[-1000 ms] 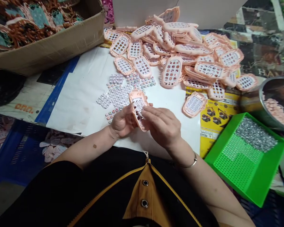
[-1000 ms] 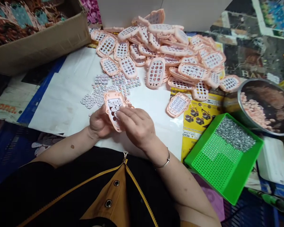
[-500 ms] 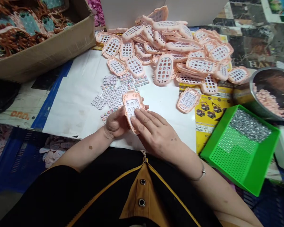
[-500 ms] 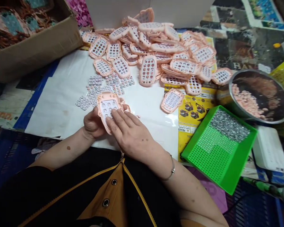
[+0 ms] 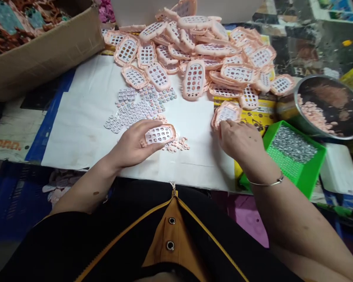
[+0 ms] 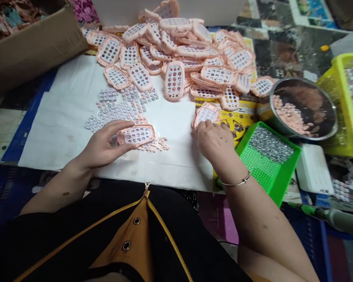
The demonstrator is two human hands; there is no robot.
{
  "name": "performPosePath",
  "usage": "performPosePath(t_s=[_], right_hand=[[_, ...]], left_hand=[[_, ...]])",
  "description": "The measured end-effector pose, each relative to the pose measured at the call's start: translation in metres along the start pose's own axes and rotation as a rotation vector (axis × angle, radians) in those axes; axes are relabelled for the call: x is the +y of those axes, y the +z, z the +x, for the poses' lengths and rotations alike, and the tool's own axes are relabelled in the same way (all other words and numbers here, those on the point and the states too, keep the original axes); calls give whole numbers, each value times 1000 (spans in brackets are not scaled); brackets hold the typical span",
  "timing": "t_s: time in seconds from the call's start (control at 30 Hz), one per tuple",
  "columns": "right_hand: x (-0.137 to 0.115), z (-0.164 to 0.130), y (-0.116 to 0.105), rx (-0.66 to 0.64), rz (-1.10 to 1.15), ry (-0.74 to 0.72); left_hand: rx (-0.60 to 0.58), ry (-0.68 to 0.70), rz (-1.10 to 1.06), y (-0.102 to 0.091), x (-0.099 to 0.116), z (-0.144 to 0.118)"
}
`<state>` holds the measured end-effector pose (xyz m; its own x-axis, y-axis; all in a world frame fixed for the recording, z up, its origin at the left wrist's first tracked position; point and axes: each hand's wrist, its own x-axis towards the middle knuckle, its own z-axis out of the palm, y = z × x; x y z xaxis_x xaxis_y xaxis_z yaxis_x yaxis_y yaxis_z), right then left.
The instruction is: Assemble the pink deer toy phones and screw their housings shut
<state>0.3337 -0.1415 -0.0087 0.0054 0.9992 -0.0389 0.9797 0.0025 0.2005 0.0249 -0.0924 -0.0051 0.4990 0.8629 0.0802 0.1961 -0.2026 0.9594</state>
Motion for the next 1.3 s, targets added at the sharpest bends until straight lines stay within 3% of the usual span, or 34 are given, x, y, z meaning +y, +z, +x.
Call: performPosePath(t_s=[0.07, 0.13, 0.27, 0.33, 0.43, 0.53, 0.63, 0.73, 0.8, 0.87, 1.0, 1.13, 1.3], right_hand=[[-6, 0, -3, 46, 45, -22], [-19, 2, -9, 81, 136, -66], [-58, 14, -17, 72, 431, -359], [-77, 24, -17, 30, 551, -416], [-91, 38, -13, -14, 801, -251], [-94, 45, -12, -17, 1259, -53], [-98, 39, -18, 5, 1669, 58], [-106, 23, -25, -23, 1793, 90], [-105, 9, -25, -20, 1764, 114], [-99, -7, -17, 65, 1640, 163], [-78, -34, 11, 283, 1096, 107], [-77, -41, 29, 261, 737, 6], [-89, -41, 30, 326, 471, -85]], left_hand=[[8, -19, 242, -8, -9, -1], [-1, -58, 328, -12, -19, -2], [17, -72, 245, -9, -27, -2], [65, -78, 175, -6, -27, -3], [141, -97, 51, -4, -27, -5], [211, -98, -259, 0, -21, -5], [177, -125, -654, 10, -2, 2], [126, -214, -862, 25, 22, 10], [80, -244, -911, 32, 31, 14], [73, -221, -918, 36, 30, 15], [127, -164, -878, 35, 10, 15], [84, -216, -873, 33, -5, 12], [97, -258, -917, 32, -7, 10]])
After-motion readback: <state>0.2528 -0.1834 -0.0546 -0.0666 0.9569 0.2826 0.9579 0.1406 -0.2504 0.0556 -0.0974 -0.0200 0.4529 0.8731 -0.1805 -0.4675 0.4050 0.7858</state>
